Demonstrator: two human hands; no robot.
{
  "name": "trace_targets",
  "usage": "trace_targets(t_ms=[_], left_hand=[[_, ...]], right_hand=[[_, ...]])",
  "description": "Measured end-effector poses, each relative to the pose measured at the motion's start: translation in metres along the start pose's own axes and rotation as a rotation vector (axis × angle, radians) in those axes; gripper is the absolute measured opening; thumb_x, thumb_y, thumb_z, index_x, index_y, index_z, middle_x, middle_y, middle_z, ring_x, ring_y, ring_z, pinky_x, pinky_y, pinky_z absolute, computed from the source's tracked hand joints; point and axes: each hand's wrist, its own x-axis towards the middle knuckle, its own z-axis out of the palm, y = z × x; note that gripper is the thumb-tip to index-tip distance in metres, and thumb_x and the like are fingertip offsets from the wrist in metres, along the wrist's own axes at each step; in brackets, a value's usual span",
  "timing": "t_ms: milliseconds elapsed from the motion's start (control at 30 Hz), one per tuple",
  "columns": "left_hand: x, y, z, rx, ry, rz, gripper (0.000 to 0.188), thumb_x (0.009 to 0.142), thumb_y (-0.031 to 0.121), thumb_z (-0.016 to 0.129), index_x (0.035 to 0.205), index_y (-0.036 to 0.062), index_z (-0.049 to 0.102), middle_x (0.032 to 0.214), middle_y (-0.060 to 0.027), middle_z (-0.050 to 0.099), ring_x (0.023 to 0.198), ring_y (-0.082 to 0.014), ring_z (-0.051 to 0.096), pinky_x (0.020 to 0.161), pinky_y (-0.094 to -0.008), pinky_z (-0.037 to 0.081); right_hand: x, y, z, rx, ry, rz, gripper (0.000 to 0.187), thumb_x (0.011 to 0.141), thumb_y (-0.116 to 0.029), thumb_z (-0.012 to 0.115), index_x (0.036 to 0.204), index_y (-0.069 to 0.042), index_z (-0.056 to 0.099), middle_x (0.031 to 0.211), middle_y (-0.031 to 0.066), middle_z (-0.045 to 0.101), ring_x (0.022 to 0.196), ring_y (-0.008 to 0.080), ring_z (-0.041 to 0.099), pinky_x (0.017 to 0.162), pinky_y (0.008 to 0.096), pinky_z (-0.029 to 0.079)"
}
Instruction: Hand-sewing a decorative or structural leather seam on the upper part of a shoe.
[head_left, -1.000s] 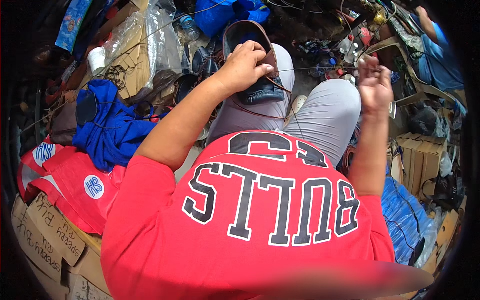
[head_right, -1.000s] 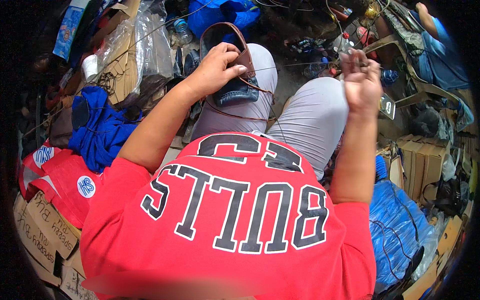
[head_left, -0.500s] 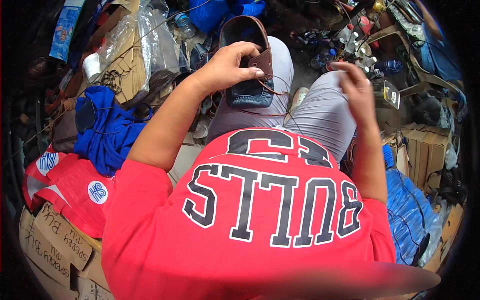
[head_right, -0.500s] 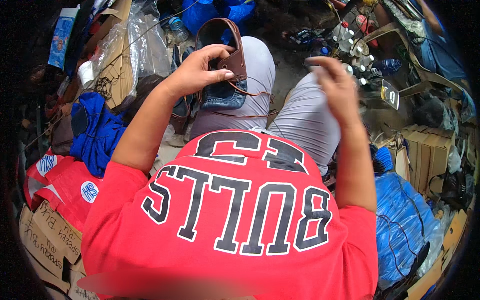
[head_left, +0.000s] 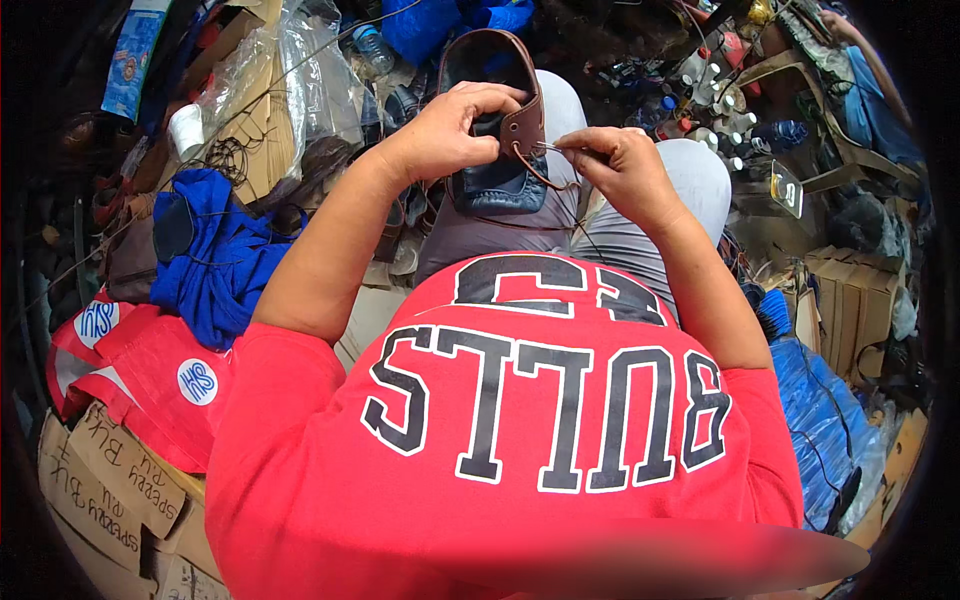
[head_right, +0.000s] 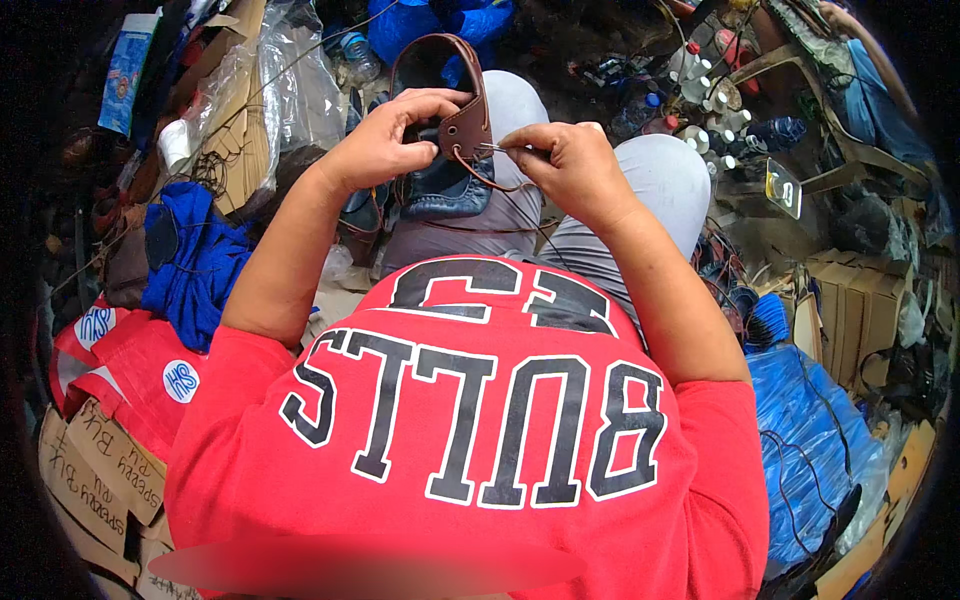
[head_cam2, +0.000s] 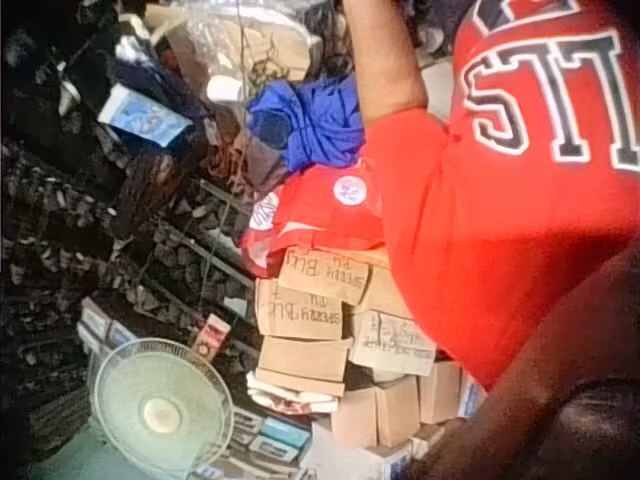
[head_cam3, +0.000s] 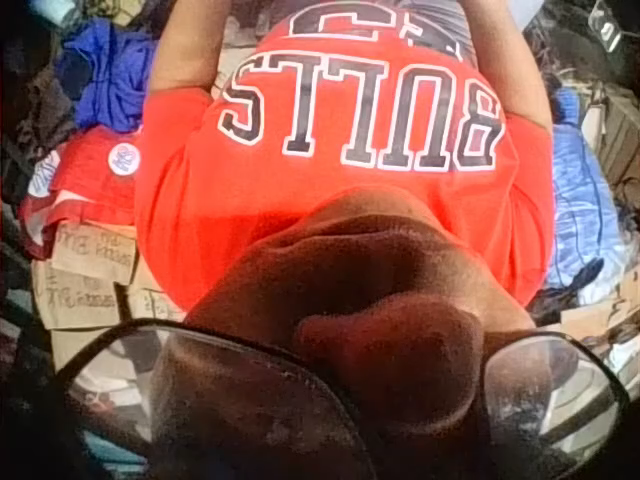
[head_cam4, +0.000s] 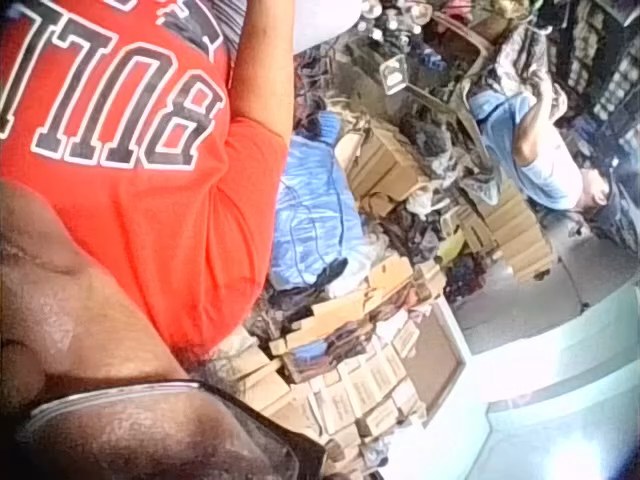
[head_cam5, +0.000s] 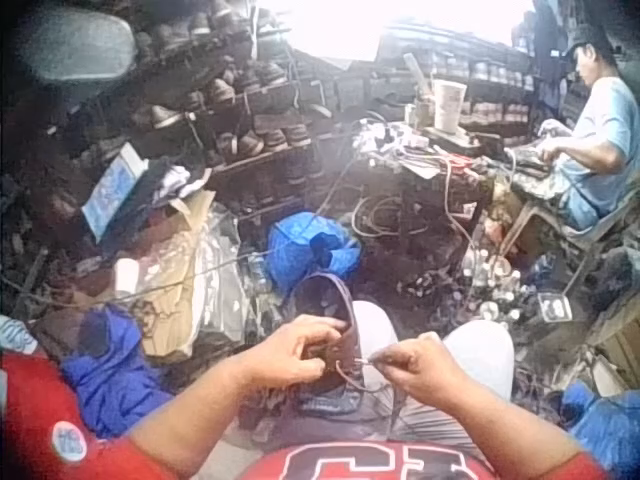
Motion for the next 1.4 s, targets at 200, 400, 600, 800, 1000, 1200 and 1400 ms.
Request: trace_targets(t_ms=[200,400,600,800,1000,1200,1400], left_hand=[[0.001,0.001,0.002,0.014,0.029,-0.046,0.039,0.065,0.001,0.060,0.104,0.0015,0.061,0.102,-0.0084,0.052,0.106,-0.0208,0.050,0.096,-0.0281,0.037],[0.008,0.009,0.003,0.097,0.047,-0.032,0.033,0.065,0.004,0.071,0.097,0.0045,0.065,0.095,-0.0078,0.053,0.096,-0.0200,0.053,0.086,-0.0294,0.042],[0.031,0.014,0.007,0.052,-0.076,0.027,0.031,0.067,0.005,0.074,0.097,0.0038,0.065,0.091,-0.0087,0.062,0.089,-0.0193,0.059,0.081,-0.0303,0.046],[0.061,0.010,0.001,0.041,-0.305,-0.018,0.030,0.069,0.002,0.071,0.098,0.0044,0.066,0.094,-0.0062,0.068,0.090,-0.0176,0.061,0.086,-0.0308,0.045],[0.064,0.005,0.008,-0.043,-0.312,-0.013,0.031,0.067,0.003,0.072,0.097,0.0056,0.067,0.093,-0.0061,0.068,0.093,-0.0182,0.061,0.088,-0.0316,0.044],[0.069,0.000,0.013,-0.099,-0.324,-0.022,0.030,0.067,0.002,0.071,0.096,0.0061,0.067,0.091,-0.0062,0.068,0.091,-0.0175,0.061,0.085,-0.0311,0.045],[0.068,0.000,0.015,-0.098,-0.292,-0.039,0.029,0.065,0.000,0.071,0.094,0.0052,0.067,0.090,-0.0053,0.068,0.088,-0.0172,0.062,0.081,-0.0302,0.047]], right_hand=[[0.000,-0.007,-0.002,-0.026,-0.021,0.028,0.014,0.079,-0.010,0.064,0.091,-0.005,0.070,0.076,0.0147,0.067,0.063,0.0205,0.067,0.059,0.0276,0.050],[0.001,-0.015,-0.004,-0.143,-0.035,0.032,0.014,0.079,-0.012,0.064,0.089,-0.006,0.070,0.074,0.0161,0.066,0.064,0.0246,0.066,0.060,0.0295,0.051],[-0.002,0.004,0.008,-0.082,-0.043,0.014,0.015,0.080,-0.011,0.064,0.093,-0.006,0.070,0.071,0.0134,0.066,0.058,0.0216,0.064,0.059,0.0283,0.049],[-0.005,0.048,0.001,0.510,-0.180,0.226,0.018,0.083,-0.010,0.065,0.100,-0.004,0.068,0.095,0.0022,0.063,0.087,0.0110,0.056,0.078,0.0262,0.044],[-0.009,0.065,0.000,0.704,-0.256,0.308,0.023,0.084,-0.013,0.065,0.105,-0.002,0.065,0.103,0.0024,0.063,0.099,0.0124,0.054,0.092,0.0263,0.038],[-0.010,0.078,0.002,0.891,-0.284,0.369,0.021,0.083,-0.013,0.065,0.102,-0.004,0.064,0.101,0.0019,0.063,0.100,0.0123,0.054,0.094,0.0258,0.036],[-0.010,0.072,0.006,0.947,-0.264,0.367,0.019,0.083,-0.011,0.065,0.101,-0.003,0.064,0.098,0.0018,0.063,0.098,0.0117,0.054,0.092,0.0257,0.037]])
